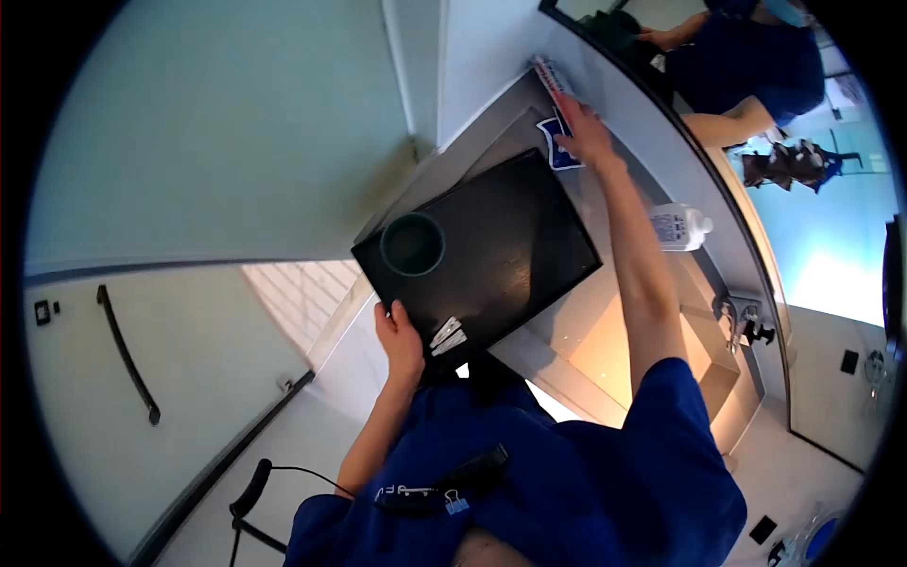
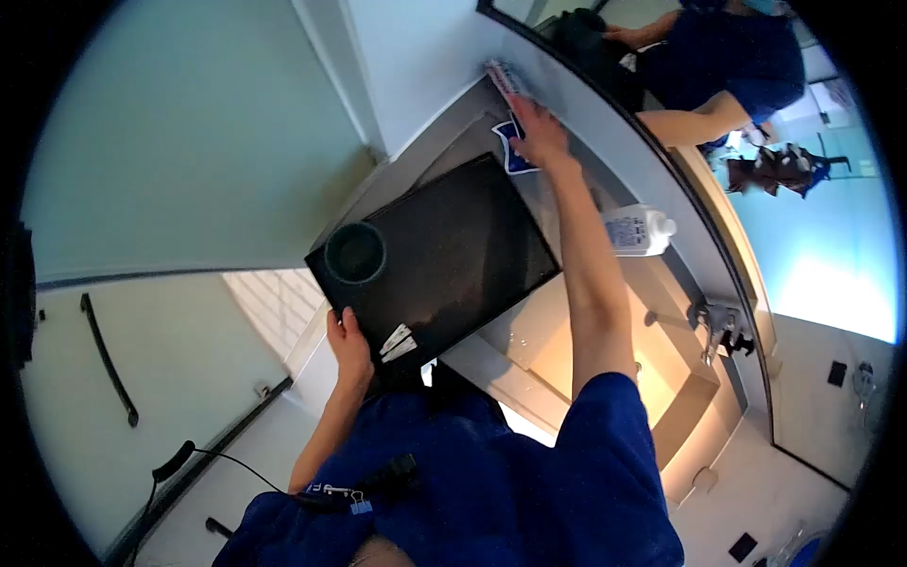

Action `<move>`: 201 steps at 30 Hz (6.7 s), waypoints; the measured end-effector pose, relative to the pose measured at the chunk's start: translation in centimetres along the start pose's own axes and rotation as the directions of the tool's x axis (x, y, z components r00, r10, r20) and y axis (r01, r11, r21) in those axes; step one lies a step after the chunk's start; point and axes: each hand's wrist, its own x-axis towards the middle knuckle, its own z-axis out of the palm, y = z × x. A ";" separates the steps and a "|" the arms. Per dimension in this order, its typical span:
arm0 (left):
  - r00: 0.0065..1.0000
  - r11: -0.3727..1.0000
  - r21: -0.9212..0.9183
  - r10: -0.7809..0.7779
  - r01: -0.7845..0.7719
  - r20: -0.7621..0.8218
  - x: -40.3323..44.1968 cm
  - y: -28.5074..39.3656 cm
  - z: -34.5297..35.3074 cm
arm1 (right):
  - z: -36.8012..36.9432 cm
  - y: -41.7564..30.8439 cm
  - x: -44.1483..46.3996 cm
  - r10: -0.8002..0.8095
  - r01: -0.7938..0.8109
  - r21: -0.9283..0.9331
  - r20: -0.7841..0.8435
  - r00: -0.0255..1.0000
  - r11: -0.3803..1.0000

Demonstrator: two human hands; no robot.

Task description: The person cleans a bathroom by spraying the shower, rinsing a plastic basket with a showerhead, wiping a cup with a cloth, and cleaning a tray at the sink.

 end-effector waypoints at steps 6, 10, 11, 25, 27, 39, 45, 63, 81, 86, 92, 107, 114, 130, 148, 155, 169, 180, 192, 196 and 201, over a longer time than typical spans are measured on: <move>1.000 0.997 -0.079 0.010 -0.009 0.021 -0.1 -1.0 0.5 | -2.0 -6.7 -7.0 -0.356 0.347 0.524 -0.086 0.930 0.778; 1.000 1.000 -0.021 -0.017 0.017 0.002 0.0 -1.2 0.6 | 0.1 -15.6 -14.6 -0.558 0.403 0.782 -0.086 0.826 0.476; 1.000 1.000 0.004 -0.013 0.013 0.008 0.0 -0.8 0.5 | 0.3 -17.0 -15.2 -0.538 0.333 0.819 -0.034 0.842 0.468; 0.998 0.992 -0.113 0.060 -0.060 0.000 0.0 -1.3 0.5 | 2.0 -6.3 0.1 -0.001 0.325 0.637 -0.454 0.891 0.699; 0.998 0.994 -0.095 0.058 -0.057 0.000 0.3 -1.5 0.4 | 2.8 -5.7 1.7 -0.038 0.328 0.629 -0.429 0.903 0.705; 0.998 0.973 -0.222 -0.065 0.066 0.010 0.7 -1.3 0.7 | 0.7 -15.1 -23.6 -0.857 0.726 0.504 0.061 0.511 0.468; 0.985 0.925 -0.338 -0.163 0.175 0.064 0.6 -0.1 0.5 | 1.4 -14.3 -24.8 -0.807 0.751 0.304 0.128 0.577 0.586; 0.969 0.959 -0.176 -0.196 0.222 0.150 -1.1 2.0 -3.3 | -4.0 -3.9 -13.6 -0.109 0.319 0.192 -0.680 0.725 0.928; 0.879 1.000 -0.010 0.015 -0.012 0.477 -0.6 7.8 -0.4 | -9.2 7.9 -30.1 0.657 -0.276 0.723 -0.313 0.686 0.633; 0.797 0.990 -0.068 0.138 -0.121 0.588 -2.1 5.4 3.2 | -12.4 9.5 -41.3 0.615 -0.540 0.341 -0.165 0.771 0.769; 0.767 0.969 0.022 0.180 -0.245 0.616 -8.6 6.4 8.9 | -15.0 10.5 -49.2 0.609 -0.606 -0.107 -0.013 0.793 0.788; 0.749 0.990 -0.033 0.125 -0.137 0.650 -17.4 -2.6 15.6 | -15.8 20.0 -58.2 0.566 -0.536 -0.322 -0.002 0.824 0.780; 0.666 0.945 0.052 0.188 -0.323 0.722 -17.5 -3.3 18.9 | -16.6 20.3 -59.3 0.619 -0.634 -0.337 -0.165 0.768 0.696; 0.564 0.926 -0.014 0.242 -0.378 0.790 -21.1 -5.1 23.9 | -18.0 14.8 -65.2 0.891 -0.815 -0.414 -0.021 0.454 0.405; 0.567 0.983 0.011 0.095 -0.181 0.818 -30.7 -6.9 24.3 | -20.2 22.7 -72.8 0.835 -0.845 -0.260 -0.184 0.518 0.467; 0.532 0.969 0.018 0.121 -0.247 0.838 -36.6 -6.8 24.8 | -18.0 27.3 -77.7 0.924 -0.723 0.582 -0.152 0.351 0.371; 0.489 0.951 -0.040 0.194 -0.308 0.850 -40.4 -7.5 28.4 | -14.7 37.6 -83.2 0.911 -0.143 0.933 -0.355 -0.208 0.331; 0.393 0.561 -0.032 0.618 -0.827 0.681 -38.6 -10.8 32.6 | -8.6 26.7 -84.5 0.875 -0.492 0.865 -0.314 -0.370 0.102; 0.486 0.748 -0.042 0.472 -0.662 0.736 -38.8 -9.9 33.9 | -7.5 22.9 -82.7 0.929 -0.368 0.923 -0.229 -0.292 0.112; 0.470 1.000 0.031 -0.026 -0.003 0.883 -39.9 -7.2 32.9 | -7.5 22.5 -81.7 0.948 -0.366 0.925 -0.205 -0.243 0.106; 0.269 0.864 0.214 -0.363 0.455 0.892 -39.5 -8.3 34.7 | -7.0 22.3 -81.3 0.961 -0.383 0.916 -0.200 -0.189 0.116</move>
